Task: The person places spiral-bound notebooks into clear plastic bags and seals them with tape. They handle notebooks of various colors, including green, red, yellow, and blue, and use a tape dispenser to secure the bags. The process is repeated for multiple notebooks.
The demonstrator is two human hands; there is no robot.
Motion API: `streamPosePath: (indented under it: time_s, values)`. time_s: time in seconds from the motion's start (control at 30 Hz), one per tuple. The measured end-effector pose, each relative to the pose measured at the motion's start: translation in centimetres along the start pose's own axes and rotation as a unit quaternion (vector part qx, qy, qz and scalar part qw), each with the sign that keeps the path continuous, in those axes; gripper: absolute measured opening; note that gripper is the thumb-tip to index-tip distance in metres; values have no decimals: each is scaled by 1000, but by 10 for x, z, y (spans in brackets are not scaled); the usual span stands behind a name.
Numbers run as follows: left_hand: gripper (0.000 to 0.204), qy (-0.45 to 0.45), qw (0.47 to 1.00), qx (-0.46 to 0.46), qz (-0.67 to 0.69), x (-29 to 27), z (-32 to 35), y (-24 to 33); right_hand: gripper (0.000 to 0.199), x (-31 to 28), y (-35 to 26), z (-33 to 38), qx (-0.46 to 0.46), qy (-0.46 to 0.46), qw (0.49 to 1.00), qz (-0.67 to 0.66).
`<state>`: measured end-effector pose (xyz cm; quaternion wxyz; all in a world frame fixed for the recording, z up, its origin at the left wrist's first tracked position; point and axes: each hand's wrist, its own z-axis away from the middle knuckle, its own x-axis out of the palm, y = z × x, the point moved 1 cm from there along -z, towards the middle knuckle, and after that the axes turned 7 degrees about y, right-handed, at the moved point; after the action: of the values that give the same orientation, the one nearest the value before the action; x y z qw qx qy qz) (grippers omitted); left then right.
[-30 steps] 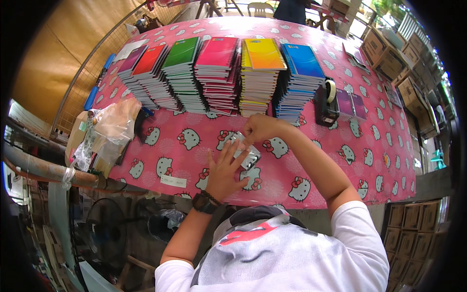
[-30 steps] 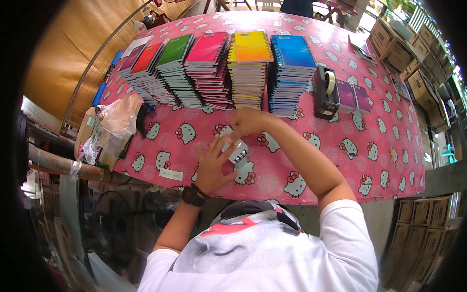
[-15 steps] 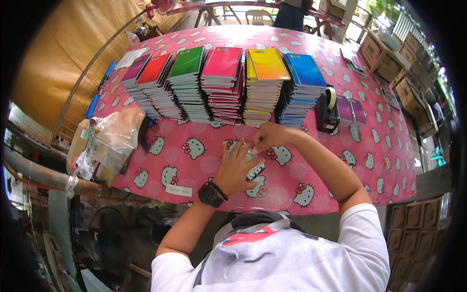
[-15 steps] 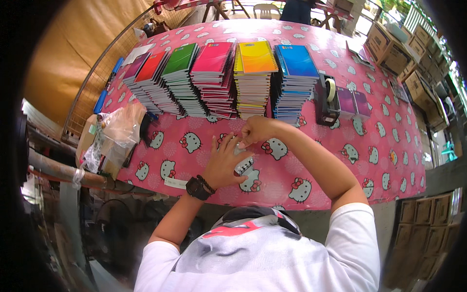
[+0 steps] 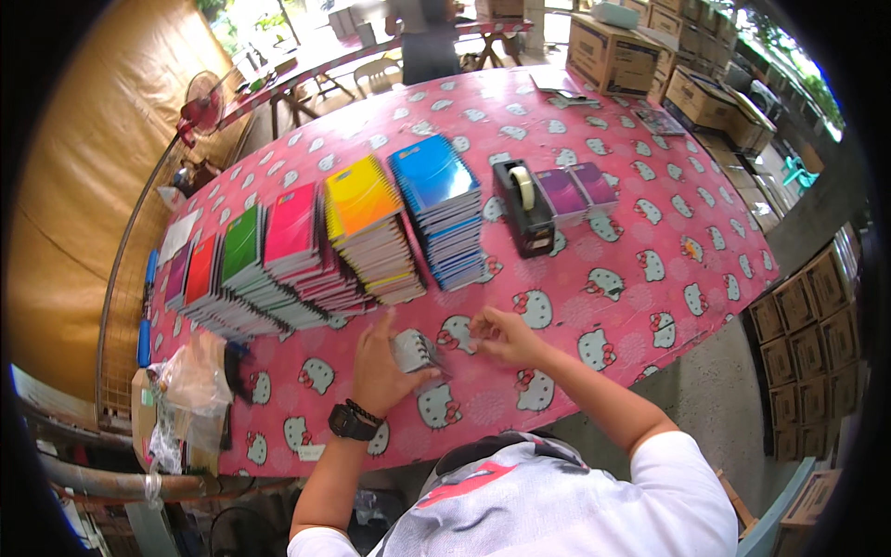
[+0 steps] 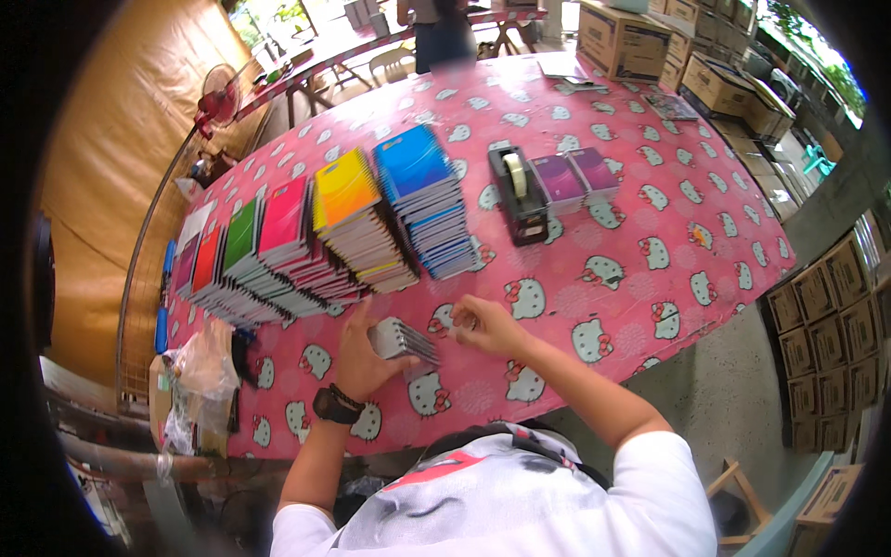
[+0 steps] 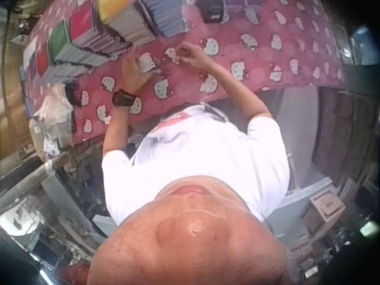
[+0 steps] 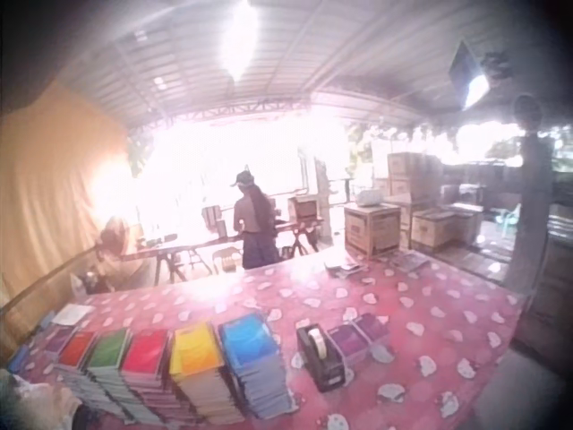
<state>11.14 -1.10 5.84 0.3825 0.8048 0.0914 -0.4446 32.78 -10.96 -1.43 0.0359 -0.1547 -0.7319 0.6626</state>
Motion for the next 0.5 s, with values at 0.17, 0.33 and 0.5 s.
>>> streamPosePath:
  time_s: [0.17, 0.33, 0.5]
  values:
    - [95, -2, 938, -227, 262, 96, -36, 47, 88, -20, -43, 64, -163, 185, 886, 394]
    - [78, 91, 960, 11, 265, 156, -50, 92, 94, -136, 33, 76, -87, 305, 926, 204]
    - [49, -219, 832, -204, 467, 134, -15, 68, 79, -317, 49, -13, -24, 525, 753, 396]
